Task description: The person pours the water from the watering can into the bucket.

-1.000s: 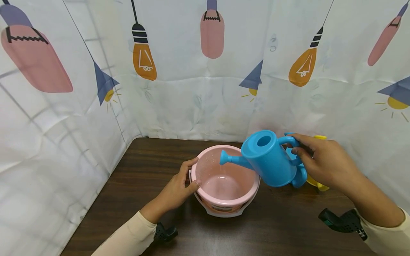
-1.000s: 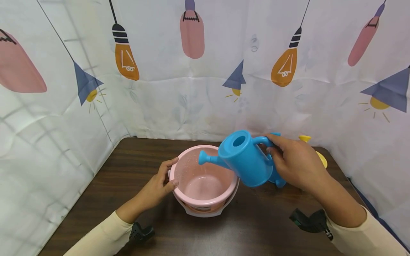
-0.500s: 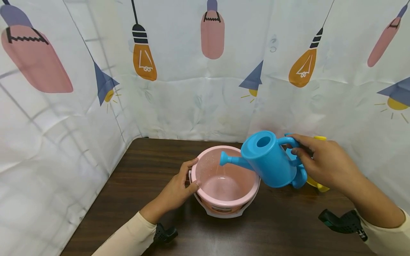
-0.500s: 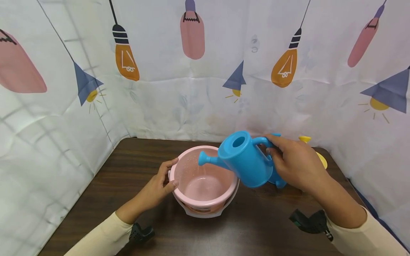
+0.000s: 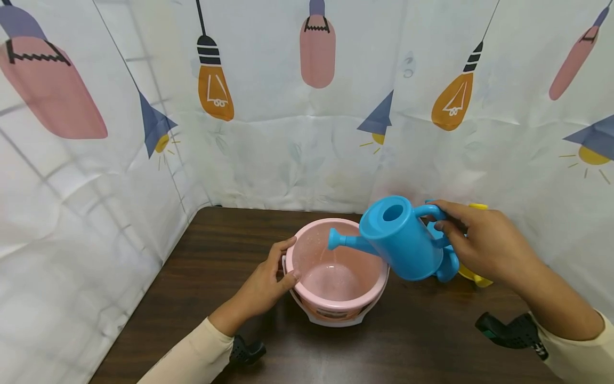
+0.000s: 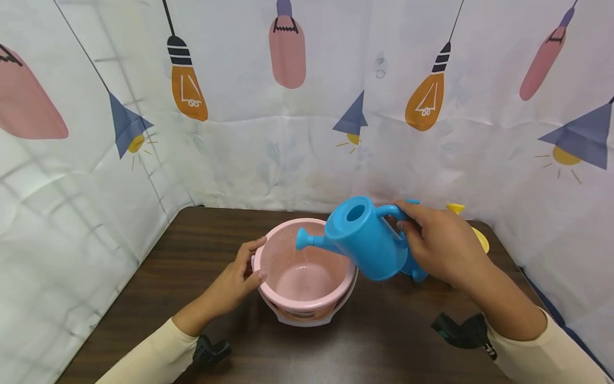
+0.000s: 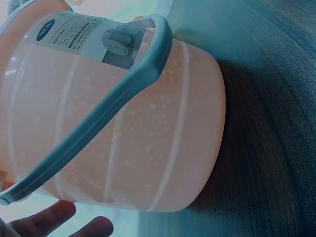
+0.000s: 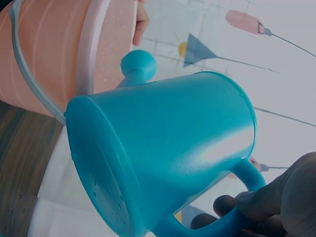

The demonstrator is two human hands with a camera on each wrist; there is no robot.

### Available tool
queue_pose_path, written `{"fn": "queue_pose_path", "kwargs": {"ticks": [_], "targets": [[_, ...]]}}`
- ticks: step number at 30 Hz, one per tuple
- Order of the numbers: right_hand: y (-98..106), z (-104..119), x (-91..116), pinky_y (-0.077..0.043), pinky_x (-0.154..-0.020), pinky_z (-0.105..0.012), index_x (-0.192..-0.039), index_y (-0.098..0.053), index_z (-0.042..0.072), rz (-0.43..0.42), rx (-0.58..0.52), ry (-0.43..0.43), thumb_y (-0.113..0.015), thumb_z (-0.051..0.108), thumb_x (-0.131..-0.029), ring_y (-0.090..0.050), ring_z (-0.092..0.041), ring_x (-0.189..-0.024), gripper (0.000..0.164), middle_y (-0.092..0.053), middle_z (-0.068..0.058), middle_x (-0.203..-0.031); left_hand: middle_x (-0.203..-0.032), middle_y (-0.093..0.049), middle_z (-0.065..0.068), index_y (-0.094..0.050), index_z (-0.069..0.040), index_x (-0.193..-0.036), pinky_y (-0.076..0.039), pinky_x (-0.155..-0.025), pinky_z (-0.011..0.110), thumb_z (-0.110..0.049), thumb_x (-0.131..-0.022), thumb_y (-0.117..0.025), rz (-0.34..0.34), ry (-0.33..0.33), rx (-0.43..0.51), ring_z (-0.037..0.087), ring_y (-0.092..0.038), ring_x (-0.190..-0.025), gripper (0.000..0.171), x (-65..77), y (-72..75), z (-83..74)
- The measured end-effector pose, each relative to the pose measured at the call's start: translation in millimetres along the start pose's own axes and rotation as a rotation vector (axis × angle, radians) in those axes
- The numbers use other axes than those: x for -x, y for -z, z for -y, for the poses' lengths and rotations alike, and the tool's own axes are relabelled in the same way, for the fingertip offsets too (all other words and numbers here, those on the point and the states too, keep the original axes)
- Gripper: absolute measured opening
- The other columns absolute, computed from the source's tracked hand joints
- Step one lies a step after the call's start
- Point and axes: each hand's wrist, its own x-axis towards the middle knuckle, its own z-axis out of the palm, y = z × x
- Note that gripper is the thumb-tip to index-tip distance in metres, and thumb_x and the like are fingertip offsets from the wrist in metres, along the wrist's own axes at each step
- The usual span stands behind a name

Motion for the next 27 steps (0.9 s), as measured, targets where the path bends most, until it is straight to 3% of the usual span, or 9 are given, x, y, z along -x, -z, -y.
{"fn": "queue_pose_path", "kwargs": {"ticks": [20, 27], "targets": [[0.8, 0.7, -1.0, -0.030, -0.048, -0.030, -0.133, -0.064, -0.002, -0.003, 0.003, 0.013, -0.068, 0.002, -0.095, -0.042, -0.011, -0.053, 0.039, -0.075, -0.017, -0.100, -0.136, -0.059, 0.011, -0.024, -0.024, -0.159, -0.051, -0.094, 0.044, -0.038, -0.101, -0.060, 0.004, 0.021, -0.010, 0.019, -0.064, -0.114, 0.070, 0.6, -0.3, -1.6], [0.4, 0.4, -1.2, -0.030, -0.048, -0.030, -0.132, -0.064, -0.003, -0.006, -0.002, 0.017, -0.069, 0.001, -0.093, -0.047, -0.011, -0.056, 0.039, -0.075, -0.017, -0.099, -0.135, -0.059, 0.012, -0.023, -0.024, -0.159, -0.052, -0.093, 0.043, -0.037, -0.101, -0.059, 0.007, 0.021, -0.004, 0.020, -0.064, -0.114, 0.070, 0.1, -0.4, -0.7]]}}
